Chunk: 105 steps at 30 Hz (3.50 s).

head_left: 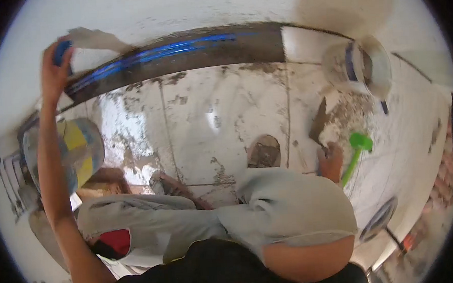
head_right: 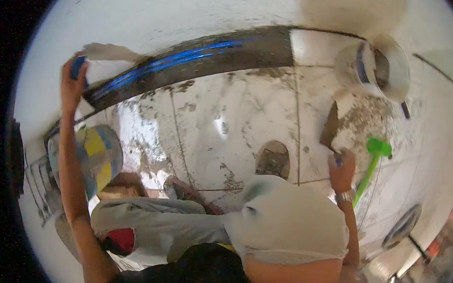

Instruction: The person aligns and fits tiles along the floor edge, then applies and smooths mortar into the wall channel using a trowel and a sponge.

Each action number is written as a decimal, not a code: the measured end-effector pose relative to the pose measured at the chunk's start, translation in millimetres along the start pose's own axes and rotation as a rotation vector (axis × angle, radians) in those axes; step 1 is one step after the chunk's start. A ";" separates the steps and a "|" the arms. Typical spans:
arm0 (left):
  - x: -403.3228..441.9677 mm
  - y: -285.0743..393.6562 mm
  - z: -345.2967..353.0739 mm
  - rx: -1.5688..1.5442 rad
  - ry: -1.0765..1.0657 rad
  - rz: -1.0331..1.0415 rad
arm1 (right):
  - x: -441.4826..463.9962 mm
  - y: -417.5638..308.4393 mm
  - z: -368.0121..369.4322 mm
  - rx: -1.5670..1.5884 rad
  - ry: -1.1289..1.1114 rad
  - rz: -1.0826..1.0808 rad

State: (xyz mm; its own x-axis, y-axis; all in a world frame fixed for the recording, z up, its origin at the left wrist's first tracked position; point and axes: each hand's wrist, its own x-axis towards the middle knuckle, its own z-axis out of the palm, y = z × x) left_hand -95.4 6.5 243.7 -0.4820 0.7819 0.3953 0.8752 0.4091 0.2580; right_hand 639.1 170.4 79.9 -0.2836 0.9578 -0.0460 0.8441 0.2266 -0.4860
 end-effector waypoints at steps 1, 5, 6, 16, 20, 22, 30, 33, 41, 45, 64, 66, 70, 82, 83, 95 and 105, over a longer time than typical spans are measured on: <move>-5.4 -32.6 -38.4 0.086 0.117 0.012 | -5.0 26.6 -3.3 -0.100 -0.048 -0.144; -98.6 -124.3 -176.4 -0.032 0.270 -0.319 | -20.1 46.3 1.1 0.032 -0.295 0.027; -128.6 -119.9 -187.5 0.088 0.260 -0.388 | -21.5 45.7 -0.2 0.028 -0.303 0.033; -310.7 -137.2 -193.8 0.097 0.045 -0.612 | 22.3 13.2 -6.5 -0.011 -0.391 0.003; -286.6 -103.9 -173.3 -0.402 0.174 -0.710 | 77.2 -175.8 -23.0 -0.214 -0.584 -0.351; -288.4 -87.1 -179.2 0.005 0.156 -0.888 | 102.7 -241.3 -3.5 -0.117 -0.796 -0.676; -286.4 -66.5 -184.1 -0.106 0.065 -0.590 | -36.1 -525.6 102.0 -0.128 -1.479 -1.558; -285.9 -63.7 -193.3 -0.121 0.021 -0.588 | -140.1 -584.8 170.1 -0.142 -1.658 -1.531; -283.1 -73.0 -190.5 -0.215 0.065 -0.574 | -380.5 -670.3 349.1 0.312 -0.872 -2.161; -281.1 -75.0 -195.8 -0.288 0.016 -0.585 | -436.8 -702.7 401.4 0.562 -0.440 -2.147; -285.5 -68.6 -197.6 -0.256 0.036 -0.631 | -371.3 -628.3 346.6 -0.053 -1.514 -2.040; -285.3 -70.5 -199.2 -0.244 0.041 -0.648 | -406.1 -630.5 361.0 -0.053 -1.552 -1.992; -283.2 -69.0 -200.8 -0.217 0.037 -0.656 | -413.5 -643.2 346.6 -0.429 -1.831 -1.369; -282.5 -67.6 -196.3 -0.156 0.008 -0.748 | -269.0 -624.5 244.2 -0.189 -1.776 -1.548; -286.6 -81.9 -185.3 -0.192 0.033 -0.739 | -241.5 -615.8 228.1 -0.120 -1.761 -1.518; -275.5 -65.8 -190.0 -0.296 -0.015 -0.760 | 105.6 -413.3 74.0 0.044 -1.418 -0.776; -292.5 -104.7 -191.3 -0.115 -0.049 -0.700 | 221.0 -318.3 108.9 -0.306 -0.481 -1.146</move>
State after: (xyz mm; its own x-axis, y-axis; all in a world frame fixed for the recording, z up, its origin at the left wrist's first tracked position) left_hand -53.7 -355.0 269.6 -0.9249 0.3748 0.0638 0.3498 0.7730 0.5293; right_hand 258.2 290.8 129.4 -0.9961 0.0432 -0.0764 0.0604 0.9688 -0.2404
